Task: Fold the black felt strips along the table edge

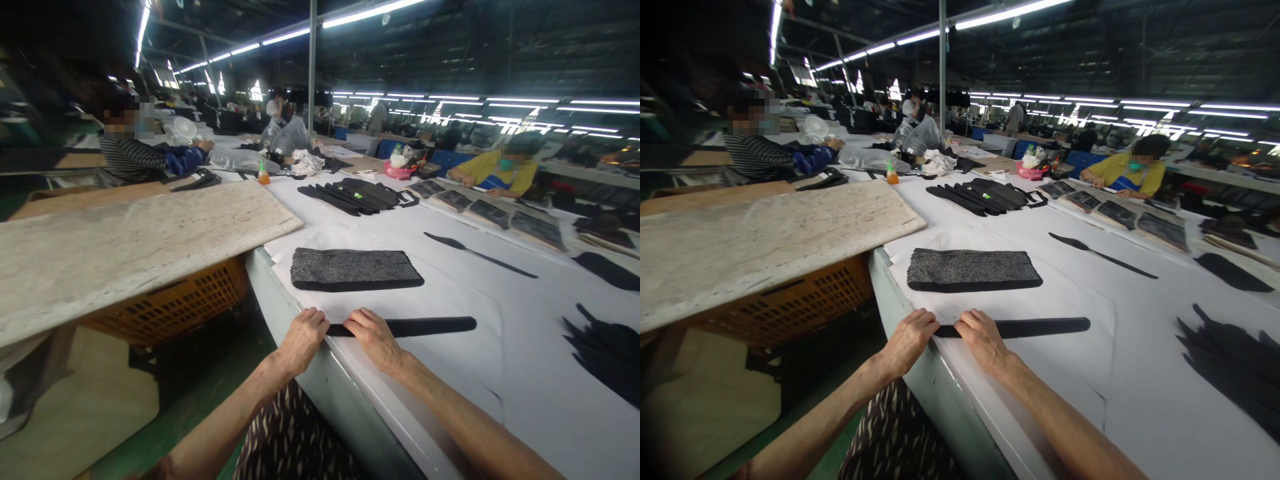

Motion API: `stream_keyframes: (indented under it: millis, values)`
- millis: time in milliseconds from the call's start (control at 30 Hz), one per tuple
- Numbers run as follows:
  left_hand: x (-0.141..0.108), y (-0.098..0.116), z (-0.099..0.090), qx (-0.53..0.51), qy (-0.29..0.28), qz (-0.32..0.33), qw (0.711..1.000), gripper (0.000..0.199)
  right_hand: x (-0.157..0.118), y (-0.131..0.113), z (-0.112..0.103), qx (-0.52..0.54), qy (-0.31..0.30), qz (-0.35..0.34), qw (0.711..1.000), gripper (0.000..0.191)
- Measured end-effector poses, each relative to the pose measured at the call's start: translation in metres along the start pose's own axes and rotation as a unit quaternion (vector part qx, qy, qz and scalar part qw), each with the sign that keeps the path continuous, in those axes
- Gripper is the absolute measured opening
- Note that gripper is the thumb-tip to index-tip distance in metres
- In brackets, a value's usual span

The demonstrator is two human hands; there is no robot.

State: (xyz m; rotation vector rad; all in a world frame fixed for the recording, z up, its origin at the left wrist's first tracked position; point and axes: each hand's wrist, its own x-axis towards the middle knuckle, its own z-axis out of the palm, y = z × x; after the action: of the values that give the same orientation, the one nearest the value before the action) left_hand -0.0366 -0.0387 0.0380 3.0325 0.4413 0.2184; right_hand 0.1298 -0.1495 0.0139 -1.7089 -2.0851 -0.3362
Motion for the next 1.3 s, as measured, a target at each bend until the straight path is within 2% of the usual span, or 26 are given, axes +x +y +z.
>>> stream_keyframes:
  millis: [133, 400, 533, 633, 733, 967, 1067, 1133, 1233, 1300]
  values:
    - [0.0, 0.0, -0.007, 0.035, -0.023, 0.052, 0.998, 0.01, -0.003, 0.0, -0.003, -0.016, -0.001, -0.024, 1.0, 0.017]
    - [-0.003, -0.005, 0.006, 0.11, 0.02, 0.131, 0.985, 0.013, -0.006, -0.003, -0.006, -0.085, -0.055, -0.057, 0.993, 0.014]
    - [-0.01, -0.009, 0.007, 0.098, 0.028, 0.145, 0.984, 0.02, 0.001, -0.008, -0.012, -0.122, -0.082, -0.059, 0.987, 0.017]
    - [-0.018, -0.012, 0.008, 0.045, 0.045, 0.113, 0.992, 0.03, 0.007, -0.013, -0.018, -0.142, -0.103, -0.059, 0.983, 0.02]
    - [-0.025, -0.016, 0.013, -0.016, 0.095, 0.036, 0.995, 0.04, 0.01, -0.015, -0.02, -0.141, -0.11, -0.06, 0.982, 0.023]
    - [-0.028, -0.02, 0.024, -0.141, 0.137, -0.052, 0.979, 0.052, -0.005, -0.004, -0.019, -0.125, -0.107, -0.055, 0.985, 0.034]
    - [-0.029, -0.019, 0.024, -0.248, 0.156, -0.087, 0.952, 0.045, -0.009, -0.001, -0.021, -0.13, -0.105, -0.053, 0.984, 0.036]
    - [-0.031, -0.018, 0.024, -0.321, 0.187, -0.124, 0.92, 0.037, -0.007, -0.003, -0.021, -0.138, -0.099, -0.061, 0.984, 0.032]
    - [-0.033, -0.016, 0.023, -0.414, 0.243, -0.233, 0.845, 0.027, 0.003, -0.012, -0.017, -0.142, -0.093, -0.081, 0.982, 0.026]
    - [-0.034, -0.015, 0.023, -0.473, 0.243, -0.306, 0.789, 0.031, 0.011, -0.018, -0.012, -0.138, -0.088, -0.096, 0.982, 0.023]
